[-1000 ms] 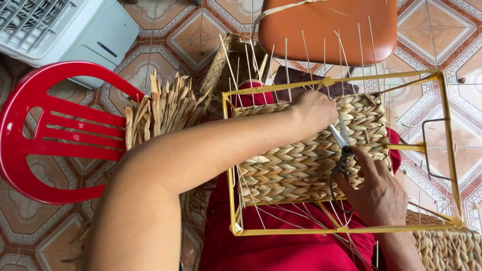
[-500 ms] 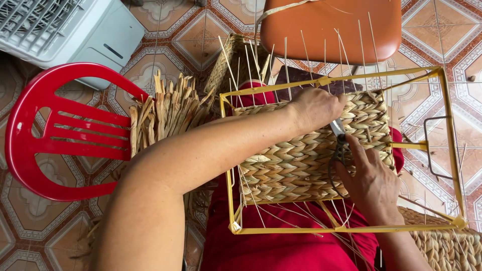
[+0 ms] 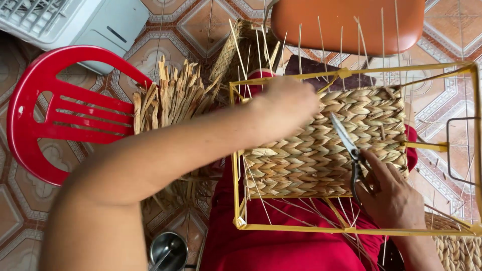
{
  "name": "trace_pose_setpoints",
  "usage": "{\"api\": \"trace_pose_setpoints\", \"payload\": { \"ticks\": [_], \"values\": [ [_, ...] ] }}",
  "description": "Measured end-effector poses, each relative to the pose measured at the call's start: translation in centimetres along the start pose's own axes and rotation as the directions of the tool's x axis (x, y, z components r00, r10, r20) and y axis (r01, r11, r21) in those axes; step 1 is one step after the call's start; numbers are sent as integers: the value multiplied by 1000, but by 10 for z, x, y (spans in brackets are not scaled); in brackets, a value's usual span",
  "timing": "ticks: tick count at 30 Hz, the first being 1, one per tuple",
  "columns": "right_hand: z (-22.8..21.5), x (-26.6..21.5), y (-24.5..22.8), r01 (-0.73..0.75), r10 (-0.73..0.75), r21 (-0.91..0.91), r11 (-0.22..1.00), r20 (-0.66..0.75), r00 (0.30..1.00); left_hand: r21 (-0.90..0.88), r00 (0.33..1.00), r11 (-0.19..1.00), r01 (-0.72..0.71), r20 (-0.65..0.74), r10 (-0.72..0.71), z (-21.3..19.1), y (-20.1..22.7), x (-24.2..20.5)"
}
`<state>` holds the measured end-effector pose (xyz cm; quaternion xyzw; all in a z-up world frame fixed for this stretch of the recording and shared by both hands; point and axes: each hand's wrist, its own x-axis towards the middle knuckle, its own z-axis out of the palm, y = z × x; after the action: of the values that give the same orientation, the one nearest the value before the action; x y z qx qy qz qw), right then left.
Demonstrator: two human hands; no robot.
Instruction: Weave dried water hyacinth leaves onto a metal frame to create a basket.
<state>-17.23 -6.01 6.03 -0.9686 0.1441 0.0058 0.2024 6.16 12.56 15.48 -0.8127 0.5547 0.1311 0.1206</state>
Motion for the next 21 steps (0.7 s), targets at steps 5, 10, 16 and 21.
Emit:
{"api": "trace_pose_setpoints", "payload": {
  "ticks": [5,10,16,21],
  "values": [
    [-8,0,-11,77,-76,-30,997,43,996,88,994,990,107,-10,-106,27,-6,-7],
    [-1,14,-20,190,-190,-68,979,10,982,36,995,998,53,-84,-49,74,-4,34],
    [10,24,-24,217,-218,-113,970,1,976,-93,998,996,15,-66,-21,83,-10,55],
    [19,28,-21,197,-185,-169,966,82,979,-140,996,989,46,-74,-56,78,-8,55]
  ]
}}
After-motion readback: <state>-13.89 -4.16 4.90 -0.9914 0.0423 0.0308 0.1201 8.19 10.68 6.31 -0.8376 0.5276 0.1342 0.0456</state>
